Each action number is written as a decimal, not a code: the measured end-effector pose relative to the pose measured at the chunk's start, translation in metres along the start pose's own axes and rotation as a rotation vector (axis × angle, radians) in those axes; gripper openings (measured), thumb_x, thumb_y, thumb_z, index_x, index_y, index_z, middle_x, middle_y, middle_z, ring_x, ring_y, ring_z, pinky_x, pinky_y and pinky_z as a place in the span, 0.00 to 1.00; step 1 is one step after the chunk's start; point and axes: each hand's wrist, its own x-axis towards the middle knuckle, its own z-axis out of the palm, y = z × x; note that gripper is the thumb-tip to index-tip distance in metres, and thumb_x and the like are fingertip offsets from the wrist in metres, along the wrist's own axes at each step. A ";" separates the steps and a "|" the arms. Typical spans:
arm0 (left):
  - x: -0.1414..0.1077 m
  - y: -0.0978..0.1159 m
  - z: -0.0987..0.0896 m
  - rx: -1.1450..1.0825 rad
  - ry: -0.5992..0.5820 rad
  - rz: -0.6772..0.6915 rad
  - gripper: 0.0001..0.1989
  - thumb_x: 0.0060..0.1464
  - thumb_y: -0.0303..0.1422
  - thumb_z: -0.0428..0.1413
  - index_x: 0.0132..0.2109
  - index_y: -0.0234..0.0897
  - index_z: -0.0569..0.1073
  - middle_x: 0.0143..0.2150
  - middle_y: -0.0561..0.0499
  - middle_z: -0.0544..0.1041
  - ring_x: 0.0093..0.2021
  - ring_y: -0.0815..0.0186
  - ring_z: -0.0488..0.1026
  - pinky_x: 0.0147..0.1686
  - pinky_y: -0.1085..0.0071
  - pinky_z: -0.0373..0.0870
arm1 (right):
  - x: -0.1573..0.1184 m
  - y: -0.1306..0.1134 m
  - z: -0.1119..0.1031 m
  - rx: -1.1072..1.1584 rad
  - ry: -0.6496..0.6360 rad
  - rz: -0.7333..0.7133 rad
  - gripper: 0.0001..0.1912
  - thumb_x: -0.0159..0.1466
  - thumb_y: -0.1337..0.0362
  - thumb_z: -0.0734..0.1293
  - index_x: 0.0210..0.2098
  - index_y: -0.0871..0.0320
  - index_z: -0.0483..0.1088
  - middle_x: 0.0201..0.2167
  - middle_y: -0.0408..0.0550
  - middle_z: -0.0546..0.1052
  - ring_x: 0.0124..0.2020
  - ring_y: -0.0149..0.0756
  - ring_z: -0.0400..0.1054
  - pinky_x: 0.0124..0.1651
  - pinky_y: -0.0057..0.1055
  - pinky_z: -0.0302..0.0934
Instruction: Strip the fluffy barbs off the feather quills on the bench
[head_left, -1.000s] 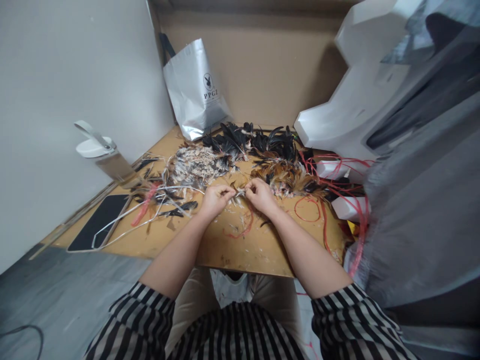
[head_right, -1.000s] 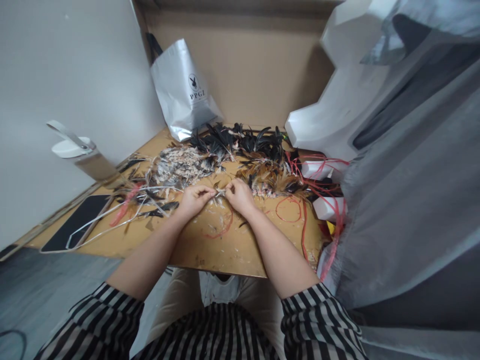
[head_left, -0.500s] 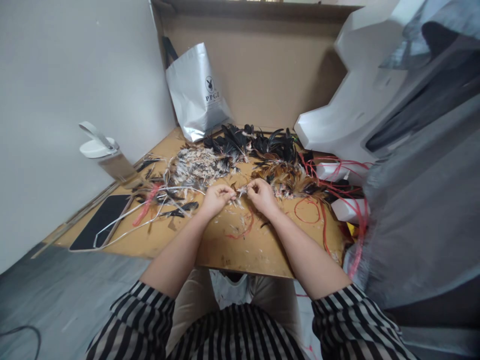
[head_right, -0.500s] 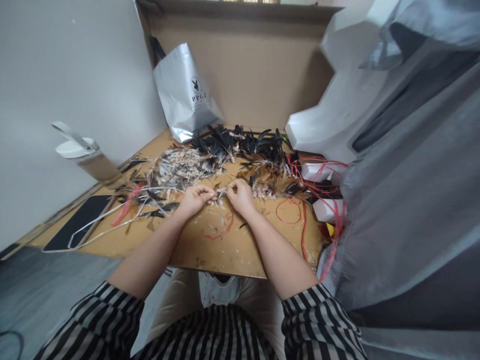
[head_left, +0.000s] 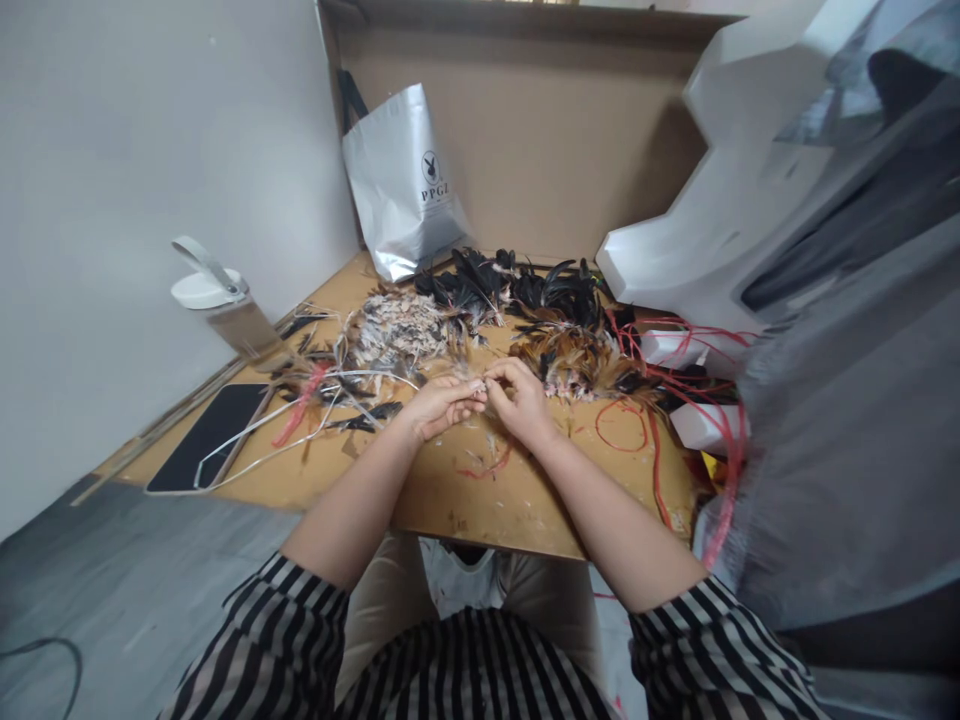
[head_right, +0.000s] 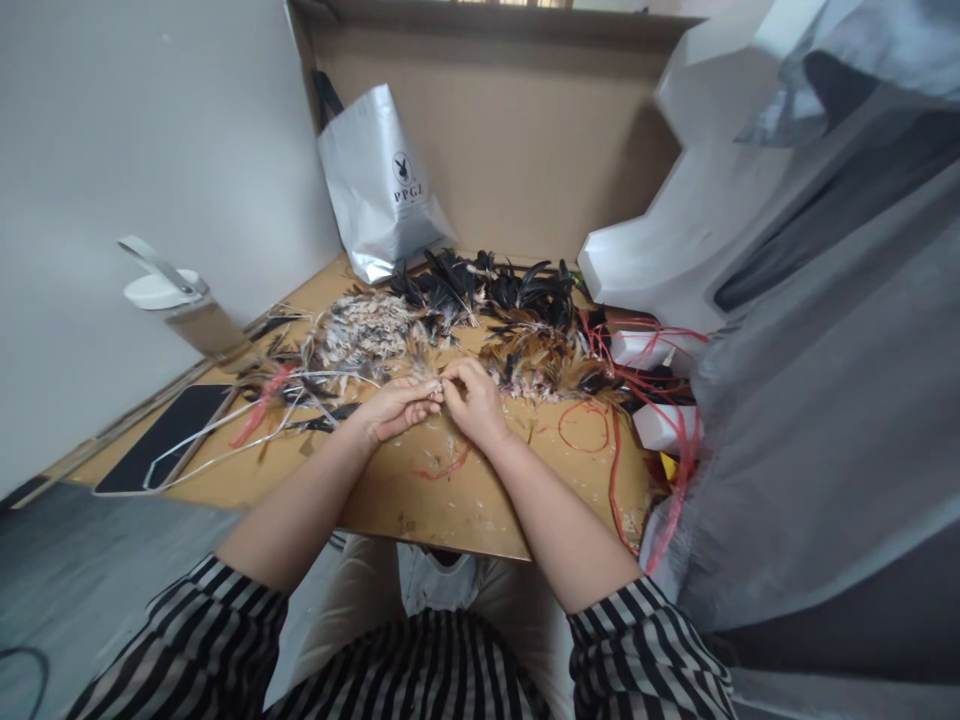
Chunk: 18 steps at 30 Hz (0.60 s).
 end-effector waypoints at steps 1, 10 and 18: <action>0.000 0.001 0.000 0.031 0.039 0.028 0.11 0.44 0.34 0.59 0.31 0.28 0.72 0.27 0.45 0.75 0.23 0.73 0.71 0.20 0.81 0.64 | 0.000 0.000 0.000 0.006 0.018 0.010 0.06 0.57 0.67 0.59 0.30 0.58 0.66 0.35 0.49 0.69 0.38 0.34 0.63 0.42 0.32 0.57; 0.005 0.001 0.005 0.411 0.345 0.344 0.12 0.40 0.37 0.58 0.26 0.31 0.69 0.18 0.53 0.69 0.17 0.72 0.65 0.16 0.77 0.57 | 0.000 0.006 0.003 0.070 0.034 0.209 0.07 0.55 0.61 0.62 0.28 0.58 0.69 0.30 0.47 0.70 0.33 0.33 0.63 0.39 0.30 0.58; -0.002 -0.005 0.004 0.985 0.451 0.641 0.07 0.44 0.32 0.52 0.23 0.34 0.67 0.18 0.56 0.64 0.20 0.73 0.59 0.20 0.77 0.53 | -0.003 0.009 0.017 0.252 -0.040 0.391 0.11 0.52 0.58 0.64 0.29 0.59 0.67 0.25 0.45 0.70 0.24 0.29 0.60 0.29 0.26 0.56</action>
